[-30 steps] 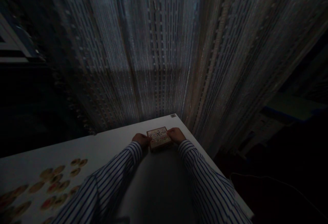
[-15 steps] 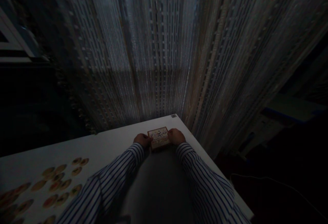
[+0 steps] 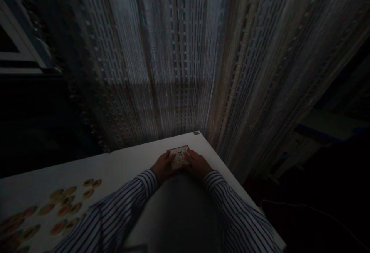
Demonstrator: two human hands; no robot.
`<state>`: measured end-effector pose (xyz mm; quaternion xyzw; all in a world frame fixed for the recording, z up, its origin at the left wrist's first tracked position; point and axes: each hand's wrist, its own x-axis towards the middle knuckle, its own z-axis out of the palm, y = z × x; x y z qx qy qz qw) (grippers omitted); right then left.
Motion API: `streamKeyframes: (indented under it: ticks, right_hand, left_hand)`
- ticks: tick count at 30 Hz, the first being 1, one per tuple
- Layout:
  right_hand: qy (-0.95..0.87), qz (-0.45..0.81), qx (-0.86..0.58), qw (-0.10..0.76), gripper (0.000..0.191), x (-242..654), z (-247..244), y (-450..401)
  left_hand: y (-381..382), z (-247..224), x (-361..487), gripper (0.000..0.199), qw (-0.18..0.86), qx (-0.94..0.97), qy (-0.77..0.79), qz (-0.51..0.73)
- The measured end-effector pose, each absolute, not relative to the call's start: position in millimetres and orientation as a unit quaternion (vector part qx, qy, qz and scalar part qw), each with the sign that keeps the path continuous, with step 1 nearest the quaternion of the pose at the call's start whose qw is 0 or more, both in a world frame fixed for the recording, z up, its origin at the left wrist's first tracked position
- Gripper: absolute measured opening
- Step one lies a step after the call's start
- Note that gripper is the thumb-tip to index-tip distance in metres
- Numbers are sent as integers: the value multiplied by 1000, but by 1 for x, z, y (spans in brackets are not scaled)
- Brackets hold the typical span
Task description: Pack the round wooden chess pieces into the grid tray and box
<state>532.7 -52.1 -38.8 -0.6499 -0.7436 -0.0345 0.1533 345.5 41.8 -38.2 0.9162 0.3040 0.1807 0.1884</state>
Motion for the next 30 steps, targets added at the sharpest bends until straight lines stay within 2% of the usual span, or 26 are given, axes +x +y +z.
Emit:
streamKeyframes:
  ticks: [5,14,30]
  right_hand:
    - [-742,-49,-651,150,57,537,-48,-53]
    - [-762,-58,-617,188,63,544,-47,-57]
    - [-753,-17,-629,189,59,552,-46,-59]
  left_hand:
    - [46,-52,343,68,166,934,262,180]
    - [43,-50,343,71,159,936,265,168]
    - [34,-42,347,59,160,930,301,140]
